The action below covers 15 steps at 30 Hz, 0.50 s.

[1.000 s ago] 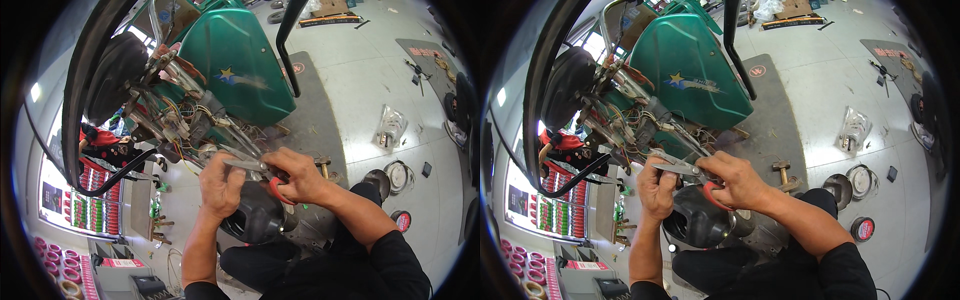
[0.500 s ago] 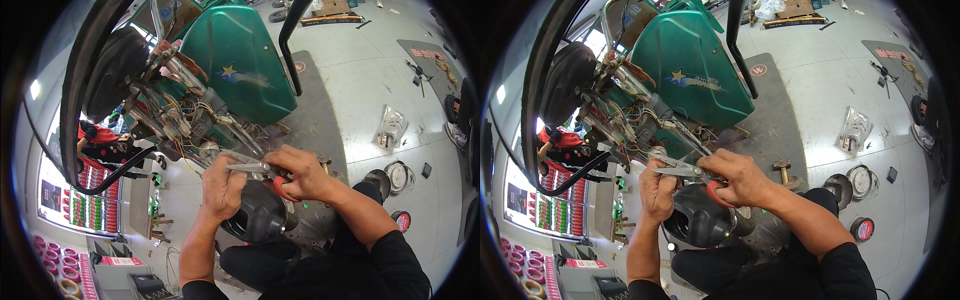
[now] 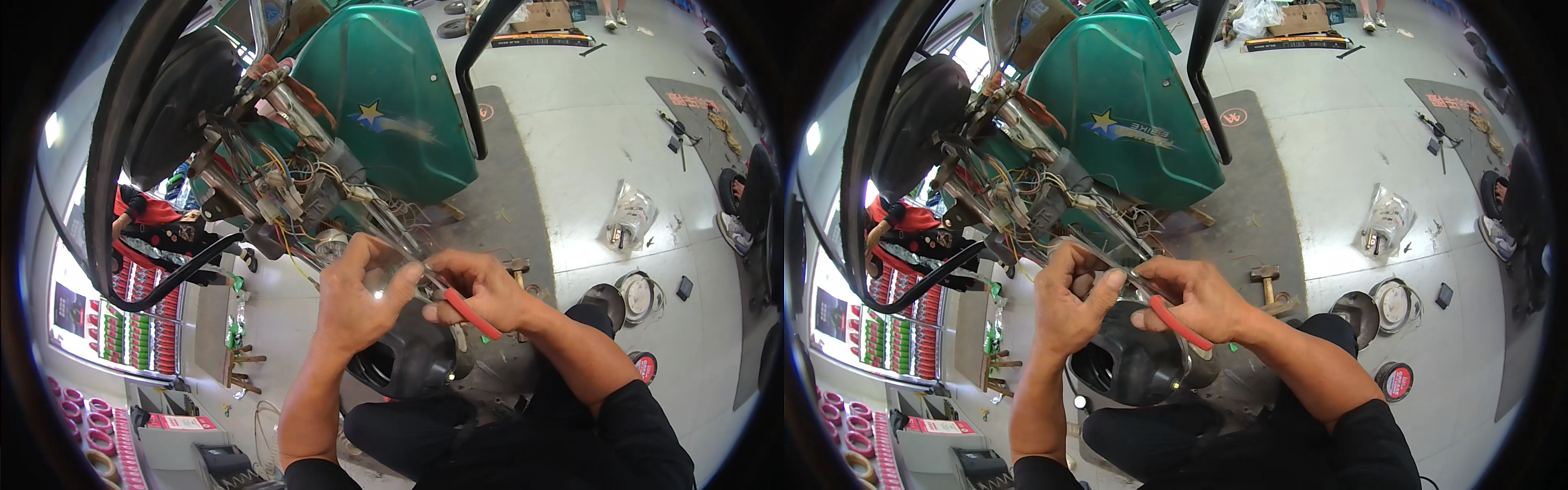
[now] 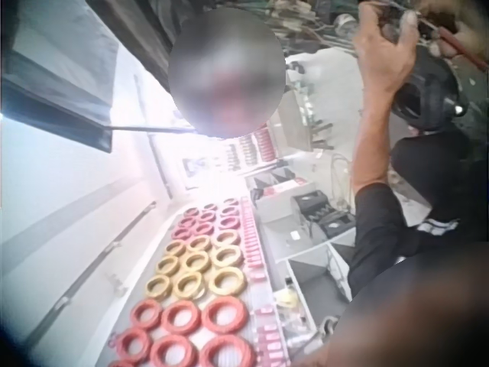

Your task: The person works on the exposed wiring harness of a green motorcycle, using red-handled pliers to strip wire insulation and then twisting and connecting wires by hand.

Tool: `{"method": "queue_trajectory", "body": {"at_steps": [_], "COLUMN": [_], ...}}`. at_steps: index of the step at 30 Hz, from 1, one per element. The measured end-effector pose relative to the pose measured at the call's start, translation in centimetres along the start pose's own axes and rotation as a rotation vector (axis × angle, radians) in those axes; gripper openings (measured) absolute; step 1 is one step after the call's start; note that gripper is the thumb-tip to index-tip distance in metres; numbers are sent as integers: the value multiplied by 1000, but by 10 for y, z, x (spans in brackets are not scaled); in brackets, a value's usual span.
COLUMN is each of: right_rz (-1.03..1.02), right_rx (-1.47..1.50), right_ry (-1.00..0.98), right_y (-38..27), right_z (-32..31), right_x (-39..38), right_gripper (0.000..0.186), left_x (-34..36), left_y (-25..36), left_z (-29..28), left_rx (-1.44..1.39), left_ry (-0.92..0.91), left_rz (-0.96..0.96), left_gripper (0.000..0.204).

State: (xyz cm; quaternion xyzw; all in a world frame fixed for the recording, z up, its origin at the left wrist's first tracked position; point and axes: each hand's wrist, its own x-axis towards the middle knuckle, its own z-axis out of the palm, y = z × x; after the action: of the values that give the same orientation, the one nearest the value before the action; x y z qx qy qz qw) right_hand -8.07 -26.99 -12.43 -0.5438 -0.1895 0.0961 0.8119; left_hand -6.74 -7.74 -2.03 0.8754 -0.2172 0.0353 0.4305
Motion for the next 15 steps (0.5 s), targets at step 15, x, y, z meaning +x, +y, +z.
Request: {"method": "queue_trajectory", "body": {"at_steps": [15], "right_rz": [151], "right_rx": [248], "right_ry": [138], "right_y": [-13], "right_z": [-16], "right_x": [4], "right_gripper": [41], "left_x": [1], "left_y": [-29], "left_z": [-12], "left_rx": [-144], "left_ry": [88], "left_rz": [-144], "left_gripper": [22]}}
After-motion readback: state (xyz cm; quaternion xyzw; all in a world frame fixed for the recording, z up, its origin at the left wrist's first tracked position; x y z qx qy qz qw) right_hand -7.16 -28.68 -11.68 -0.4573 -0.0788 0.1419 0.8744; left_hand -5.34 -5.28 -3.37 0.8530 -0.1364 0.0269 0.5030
